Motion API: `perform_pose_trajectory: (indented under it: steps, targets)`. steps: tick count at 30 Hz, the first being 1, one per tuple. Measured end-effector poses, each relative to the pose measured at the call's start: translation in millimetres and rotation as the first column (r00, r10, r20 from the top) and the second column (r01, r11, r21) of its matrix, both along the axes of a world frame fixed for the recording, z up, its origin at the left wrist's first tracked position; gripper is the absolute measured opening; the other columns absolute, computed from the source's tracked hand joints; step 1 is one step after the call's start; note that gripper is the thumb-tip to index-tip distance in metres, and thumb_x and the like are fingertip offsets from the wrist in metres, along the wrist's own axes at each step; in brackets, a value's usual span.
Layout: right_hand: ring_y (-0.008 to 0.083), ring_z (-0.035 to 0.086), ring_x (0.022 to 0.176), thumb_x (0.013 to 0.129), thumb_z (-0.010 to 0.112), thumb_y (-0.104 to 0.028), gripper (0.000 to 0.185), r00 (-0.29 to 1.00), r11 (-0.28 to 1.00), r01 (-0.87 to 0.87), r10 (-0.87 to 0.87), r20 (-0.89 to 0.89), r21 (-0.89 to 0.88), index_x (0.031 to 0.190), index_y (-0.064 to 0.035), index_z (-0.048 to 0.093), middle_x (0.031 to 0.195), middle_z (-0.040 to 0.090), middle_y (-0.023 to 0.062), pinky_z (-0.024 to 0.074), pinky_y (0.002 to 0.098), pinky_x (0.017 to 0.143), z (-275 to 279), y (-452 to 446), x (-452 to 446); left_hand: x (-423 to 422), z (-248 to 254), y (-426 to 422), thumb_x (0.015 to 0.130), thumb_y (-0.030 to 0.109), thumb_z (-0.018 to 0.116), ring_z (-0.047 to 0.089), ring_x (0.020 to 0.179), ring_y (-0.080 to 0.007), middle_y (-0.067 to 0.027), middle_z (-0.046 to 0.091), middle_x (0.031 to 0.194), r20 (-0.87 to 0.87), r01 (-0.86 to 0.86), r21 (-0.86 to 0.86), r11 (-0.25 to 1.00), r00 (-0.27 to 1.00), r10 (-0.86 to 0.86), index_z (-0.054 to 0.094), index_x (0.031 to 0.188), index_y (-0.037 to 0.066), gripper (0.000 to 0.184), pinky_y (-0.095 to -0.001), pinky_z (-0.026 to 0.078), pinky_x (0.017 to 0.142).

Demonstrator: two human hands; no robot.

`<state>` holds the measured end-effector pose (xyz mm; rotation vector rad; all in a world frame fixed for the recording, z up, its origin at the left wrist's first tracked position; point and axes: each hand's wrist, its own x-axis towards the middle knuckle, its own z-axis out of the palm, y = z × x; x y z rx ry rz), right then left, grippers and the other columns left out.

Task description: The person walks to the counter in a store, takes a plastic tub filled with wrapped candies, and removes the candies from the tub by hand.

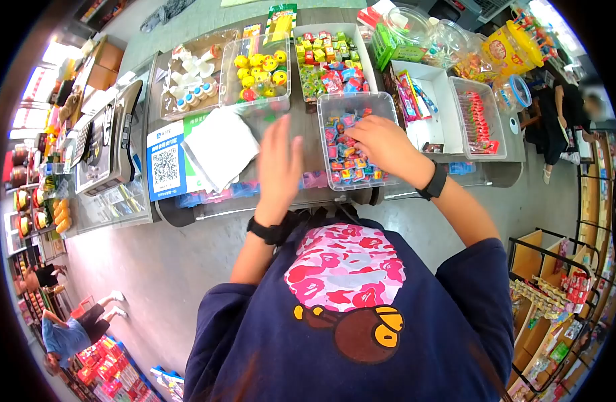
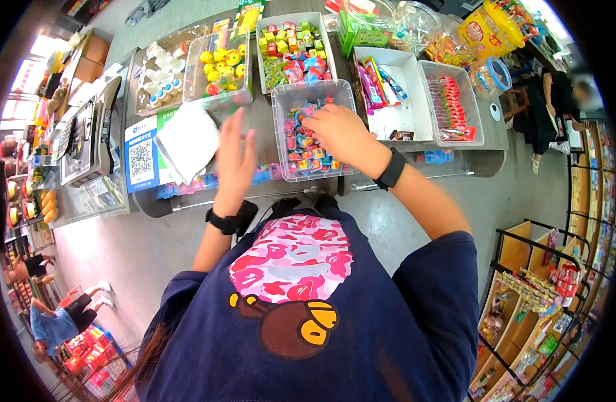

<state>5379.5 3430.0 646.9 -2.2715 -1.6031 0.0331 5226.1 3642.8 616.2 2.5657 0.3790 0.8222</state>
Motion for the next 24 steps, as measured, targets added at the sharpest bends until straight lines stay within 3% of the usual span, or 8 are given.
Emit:
perform_pose_trajectory:
  steps: [3,9,15,17,19,21,23,24]
  targets:
    - [0.0262,0.059,0.097,0.077,0.067,-0.010,0.031,0.999,0.999,0.013,-0.014,0.032,0.049,0.108,-0.0098,0.065,0.094,0.065,0.0057,0.0482,0.0405,0.085,2,-6,-3,-21,-39,40,0.076,0.019,0.072,0.049,0.110,-0.0438,-0.0237,0.051,0.123,-0.101,-0.272,0.197,0.942,0.950,0.295,0.049,0.132,0.003,0.063,-0.0502,0.040,0.096]
    - [0.0258,0.061,0.096,0.079,0.066,-0.010,0.023,1.000,0.996,0.019,-0.021,0.018,0.090,0.102,-0.0063,0.064,0.091,0.064,0.0074,0.0490,0.0399,0.082,-1,-11,-2,-26,-51,67,0.077,0.008,0.066,0.054,0.102,-0.0376,-0.0163,0.061,0.109,-0.231,-0.203,0.178,0.963,0.942,0.242,0.064,0.113,0.002,0.036,-0.0425,0.046,0.088]
    - [0.0302,0.065,0.089,0.089,0.063,-0.012,0.021,0.959,0.908,0.249,-0.182,-0.219,0.338,0.109,-0.0037,0.065,0.099,0.069,0.0130,0.0515,0.0366,0.077,13,-23,-7,-13,-10,15,0.079,-0.002,0.060,0.060,0.100,-0.0372,-0.0181,0.062,0.108,-0.050,-0.062,-0.137,0.989,0.997,0.056,0.062,0.112,-0.003,0.034,-0.0419,0.047,0.088]
    - [0.0214,0.068,0.089,0.093,0.061,-0.012,0.025,0.844,0.855,0.429,-0.265,-0.466,0.291,0.117,-0.0055,0.064,0.103,0.070,0.0127,0.0509,0.0307,0.076,16,-31,-7,-5,-6,-11,0.081,-0.001,0.060,0.061,0.101,-0.0378,-0.0201,0.062,0.109,-0.065,0.011,-0.213,0.977,0.998,-0.025,0.061,0.114,-0.004,0.033,-0.0406,0.048,0.087]
    - [0.0234,0.069,0.080,0.094,0.060,-0.013,0.025,0.787,0.835,0.467,-0.243,-0.567,0.291,0.114,-0.0004,0.065,0.093,0.070,0.0143,0.0521,0.0310,0.070,20,-37,-8,8,-13,-32,0.082,-0.001,0.059,0.061,0.101,-0.0379,-0.0203,0.061,0.109,-0.072,0.046,-0.300,0.953,0.995,-0.071,0.060,0.115,-0.003,0.033,-0.0398,0.049,0.086]
    - [0.0133,0.069,0.086,0.096,0.058,-0.012,0.026,0.567,0.789,0.551,-0.117,-0.815,0.270,0.119,-0.0008,0.063,0.094,0.072,0.0109,0.0523,0.0266,0.074,16,-44,-7,16,-23,-43,0.083,-0.003,0.058,0.061,0.100,-0.0396,-0.0205,0.062,0.108,-0.063,0.082,-0.317,0.945,0.992,-0.107,0.060,0.116,-0.002,0.033,-0.0396,0.049,0.085]
    - [0.0092,0.066,0.092,0.098,0.056,-0.012,0.028,0.514,0.787,0.549,-0.054,-0.856,0.280,0.122,0.0001,0.061,0.097,0.071,0.0082,0.0524,0.0247,0.078,12,-51,-2,20,-29,-48,0.085,-0.004,0.056,0.063,0.099,-0.0367,-0.0207,0.063,0.107,-0.076,0.114,-0.465,0.878,0.983,-0.168,0.059,0.118,-0.002,0.034,-0.0371,0.049,0.086]
    - [0.0102,0.067,0.092,0.098,0.055,-0.012,0.028,0.459,0.796,0.544,-0.018,-0.888,0.265,0.122,0.0009,0.061,0.098,0.071,0.0080,0.0523,0.0245,0.079,12,-56,-1,21,-31,-51,0.088,-0.004,0.055,0.065,0.102,-0.0278,-0.0193,0.065,0.111,-0.097,0.055,-0.616,0.786,0.985,-0.145,0.058,0.124,-0.001,0.037,-0.0339,0.049,0.088]
